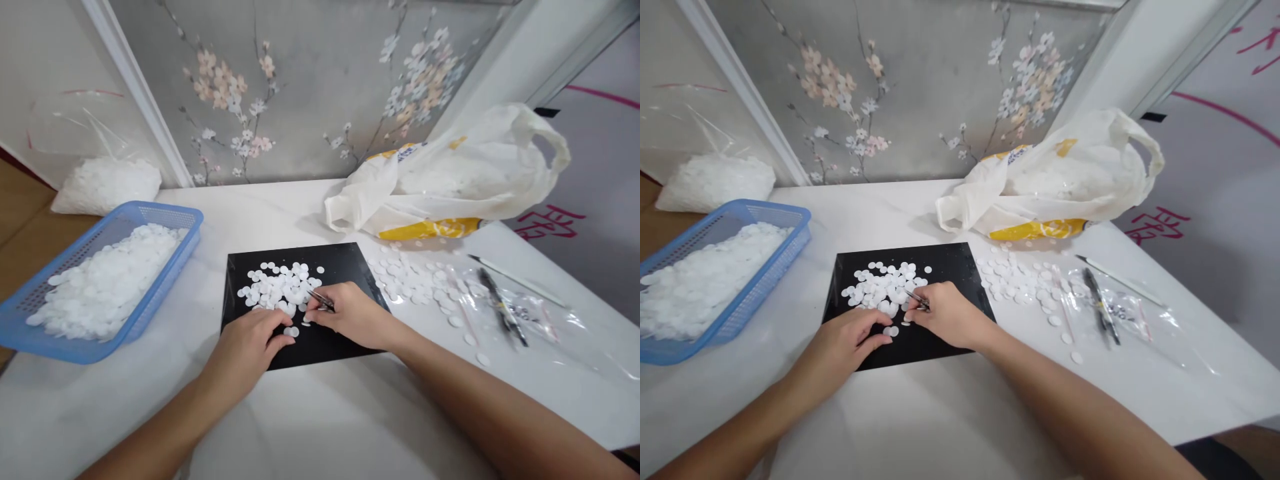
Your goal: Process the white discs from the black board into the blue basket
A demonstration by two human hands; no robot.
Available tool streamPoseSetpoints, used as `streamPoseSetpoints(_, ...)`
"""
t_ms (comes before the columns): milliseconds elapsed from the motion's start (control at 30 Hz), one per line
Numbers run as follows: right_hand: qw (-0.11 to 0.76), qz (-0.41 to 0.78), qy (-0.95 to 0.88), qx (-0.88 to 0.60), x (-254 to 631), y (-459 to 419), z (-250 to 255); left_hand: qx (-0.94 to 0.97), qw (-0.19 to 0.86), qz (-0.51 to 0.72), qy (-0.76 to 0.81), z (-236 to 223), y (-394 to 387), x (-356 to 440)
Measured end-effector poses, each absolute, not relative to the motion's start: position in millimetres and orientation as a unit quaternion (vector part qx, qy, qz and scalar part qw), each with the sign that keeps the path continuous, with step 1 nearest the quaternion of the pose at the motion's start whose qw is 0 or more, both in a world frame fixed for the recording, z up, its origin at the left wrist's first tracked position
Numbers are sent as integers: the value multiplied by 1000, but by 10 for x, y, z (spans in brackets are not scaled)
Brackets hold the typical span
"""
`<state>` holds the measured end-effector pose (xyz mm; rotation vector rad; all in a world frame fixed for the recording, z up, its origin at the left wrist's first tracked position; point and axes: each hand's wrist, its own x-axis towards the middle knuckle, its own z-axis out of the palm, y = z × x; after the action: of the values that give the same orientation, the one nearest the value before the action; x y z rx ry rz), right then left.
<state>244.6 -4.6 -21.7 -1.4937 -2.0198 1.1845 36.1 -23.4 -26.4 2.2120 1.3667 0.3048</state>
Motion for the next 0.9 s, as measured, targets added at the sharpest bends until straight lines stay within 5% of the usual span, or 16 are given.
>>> streamPoseSetpoints(900,149,396,-761,-492,2525,-21,-194,791,277,58,543,-210,-233,457)
